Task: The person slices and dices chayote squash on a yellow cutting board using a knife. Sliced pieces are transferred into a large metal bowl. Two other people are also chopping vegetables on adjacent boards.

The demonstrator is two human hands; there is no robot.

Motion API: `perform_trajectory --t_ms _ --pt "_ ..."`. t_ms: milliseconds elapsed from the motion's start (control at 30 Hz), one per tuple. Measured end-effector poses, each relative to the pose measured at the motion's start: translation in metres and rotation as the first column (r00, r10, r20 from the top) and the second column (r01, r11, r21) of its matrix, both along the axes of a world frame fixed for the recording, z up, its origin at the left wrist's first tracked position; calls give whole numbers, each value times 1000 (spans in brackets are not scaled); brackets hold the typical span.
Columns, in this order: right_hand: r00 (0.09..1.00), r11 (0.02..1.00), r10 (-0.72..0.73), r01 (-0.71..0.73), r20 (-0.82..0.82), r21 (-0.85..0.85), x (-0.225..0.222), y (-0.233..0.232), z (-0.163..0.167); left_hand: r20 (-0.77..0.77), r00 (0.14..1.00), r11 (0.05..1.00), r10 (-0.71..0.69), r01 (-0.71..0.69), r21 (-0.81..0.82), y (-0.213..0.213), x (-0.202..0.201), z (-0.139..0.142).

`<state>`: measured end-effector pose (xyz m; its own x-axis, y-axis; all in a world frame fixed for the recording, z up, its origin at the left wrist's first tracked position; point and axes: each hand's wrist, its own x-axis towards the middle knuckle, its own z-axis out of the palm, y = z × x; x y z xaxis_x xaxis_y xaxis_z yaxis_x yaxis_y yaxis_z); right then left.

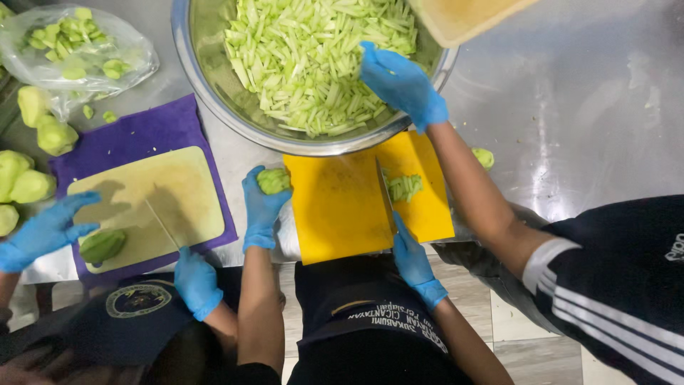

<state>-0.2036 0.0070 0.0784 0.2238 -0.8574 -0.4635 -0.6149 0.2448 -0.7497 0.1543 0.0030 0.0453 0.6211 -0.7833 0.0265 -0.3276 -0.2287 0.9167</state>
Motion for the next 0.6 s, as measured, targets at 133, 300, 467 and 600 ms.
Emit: perform_trajectory --t_ms 133,300,467,600 --pt "993 988 62 -46 102 -150 -4 -2 -7 198 978 977 57 -14 -211 -4 -49 -7" --pt "982 921 171 -132 76 -366 -9 -4 -18 584 805 932 -101 281 -227 -12 -92 -29" --pt "988 967 151 -154 -28 -202 -7 -5 -12 637 755 924 -156 339 -177 5 -98 -33" --pt "977 937 212 -201 5 -287 -4 -8 1 656 740 919 -151 350 -183 16 -101 -8"
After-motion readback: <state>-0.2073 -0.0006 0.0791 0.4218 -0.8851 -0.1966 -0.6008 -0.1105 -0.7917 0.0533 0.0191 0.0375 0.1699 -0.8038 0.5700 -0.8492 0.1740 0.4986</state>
